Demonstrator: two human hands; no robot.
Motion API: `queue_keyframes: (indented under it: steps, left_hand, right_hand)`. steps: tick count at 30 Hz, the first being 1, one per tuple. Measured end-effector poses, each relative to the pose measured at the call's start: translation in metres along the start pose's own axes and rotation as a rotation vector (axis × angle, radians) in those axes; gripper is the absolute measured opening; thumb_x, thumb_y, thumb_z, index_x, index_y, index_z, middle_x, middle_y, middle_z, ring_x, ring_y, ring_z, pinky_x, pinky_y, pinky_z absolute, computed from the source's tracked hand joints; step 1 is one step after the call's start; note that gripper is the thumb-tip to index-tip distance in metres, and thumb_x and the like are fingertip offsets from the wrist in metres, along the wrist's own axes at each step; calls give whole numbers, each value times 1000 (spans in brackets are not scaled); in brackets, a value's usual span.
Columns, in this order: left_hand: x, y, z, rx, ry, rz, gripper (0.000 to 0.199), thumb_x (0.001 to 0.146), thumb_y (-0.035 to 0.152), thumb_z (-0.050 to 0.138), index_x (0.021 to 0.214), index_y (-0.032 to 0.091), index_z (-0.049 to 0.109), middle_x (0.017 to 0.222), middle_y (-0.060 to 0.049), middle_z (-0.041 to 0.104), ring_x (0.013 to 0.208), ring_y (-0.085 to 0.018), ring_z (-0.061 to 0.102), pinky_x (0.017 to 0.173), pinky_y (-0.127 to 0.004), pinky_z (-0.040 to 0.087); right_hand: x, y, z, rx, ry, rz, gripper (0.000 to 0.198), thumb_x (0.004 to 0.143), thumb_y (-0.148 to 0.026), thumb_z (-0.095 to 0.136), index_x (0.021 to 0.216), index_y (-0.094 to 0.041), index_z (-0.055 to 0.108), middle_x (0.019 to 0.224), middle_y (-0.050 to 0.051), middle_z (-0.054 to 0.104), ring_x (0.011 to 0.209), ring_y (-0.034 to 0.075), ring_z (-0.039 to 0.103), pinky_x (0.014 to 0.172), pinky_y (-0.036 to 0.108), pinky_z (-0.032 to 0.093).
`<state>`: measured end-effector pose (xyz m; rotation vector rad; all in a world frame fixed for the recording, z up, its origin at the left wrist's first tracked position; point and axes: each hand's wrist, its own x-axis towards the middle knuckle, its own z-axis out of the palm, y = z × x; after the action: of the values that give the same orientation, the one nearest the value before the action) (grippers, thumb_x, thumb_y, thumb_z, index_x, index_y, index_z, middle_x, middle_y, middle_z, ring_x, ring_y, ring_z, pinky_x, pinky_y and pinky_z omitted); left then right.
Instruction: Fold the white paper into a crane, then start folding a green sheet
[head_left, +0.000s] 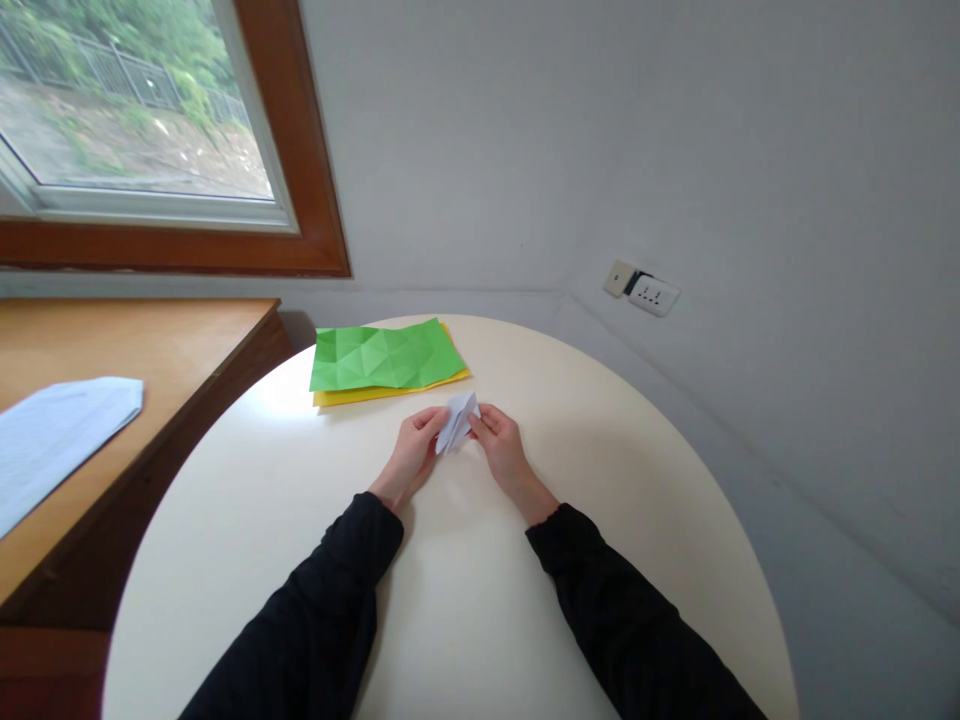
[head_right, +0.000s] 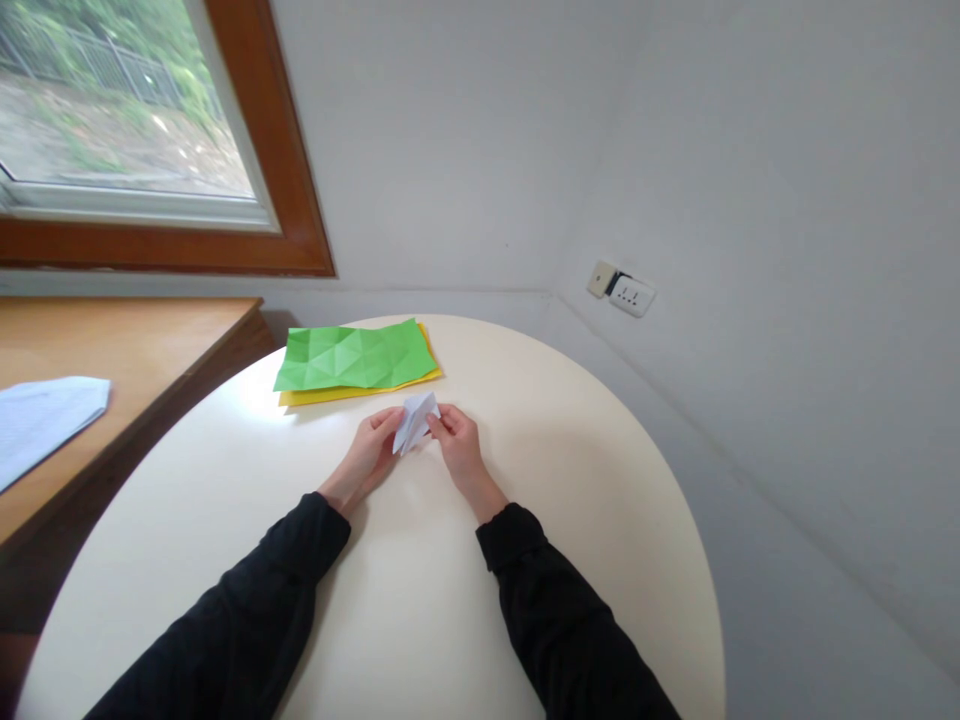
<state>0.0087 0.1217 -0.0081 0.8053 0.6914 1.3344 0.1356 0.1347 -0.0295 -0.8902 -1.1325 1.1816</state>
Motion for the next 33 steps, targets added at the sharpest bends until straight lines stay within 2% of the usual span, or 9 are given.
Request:
queue_keyframes:
  steps: [4,7,11,17,22,24,28,33]
  left_hand:
    - [0,0,-1,-1,37,-5,30,56,34,79,69,10,67,64,-2,64,57,-10,55,56,-22,43]
    - [-1,0,0,27,44,-4,31,54,31,81,72,10,66,65,-1,64,55,-9,55,54,-20,42]
    - [-3,-1,1,106,19,9,35,53,29,82,78,11,66,71,-2,66,60,-10,58,58,-21,44]
    - [-1,-2,-1,187,79,111,31,54,29,81,75,12,66,70,-1,65,62,-10,57,63,-22,43]
    - [1,-4,-4,197,129,158,29,55,29,80,74,13,65,70,-1,65,62,-11,57,63,-23,42]
    - [0,-3,-4,225,126,167,27,57,29,79,73,13,65,69,-1,65,62,-10,56,62,-22,42]
    - [-1,-3,-4,251,114,153,25,59,32,77,69,12,65,65,0,63,59,-10,54,58,-22,40]
    - [0,-3,-2,190,87,76,27,61,35,75,71,12,67,65,-2,65,59,-11,56,59,-23,44]
  right_hand:
    - [-2,-3,1,7,9,11,34,64,-36,71,90,-19,57,70,-1,65,62,13,58,61,26,45]
    - [-4,-4,3,4,-1,0,36,65,-33,69,94,-21,50,65,-4,63,59,12,58,59,25,45]
    - [-4,-4,6,-17,37,-39,31,63,-26,66,84,-23,43,65,-6,61,56,11,57,54,23,44]
    - [-5,-7,9,-112,1,-79,13,64,-25,62,72,-18,55,70,-2,60,66,13,59,64,26,48]
    - [-8,-11,8,-66,-3,-4,20,74,-36,55,78,-17,60,73,1,61,65,13,58,60,25,47]
    - [-8,-12,8,-66,-10,4,23,73,-39,58,78,-17,61,74,1,62,66,13,58,59,25,47]
    - [-6,-10,9,-127,12,-12,20,65,-34,66,68,-16,59,66,0,61,60,13,57,57,25,46]
    - [-2,-2,5,-85,101,-25,19,67,-34,65,66,-16,60,58,-2,59,54,11,54,56,26,45]
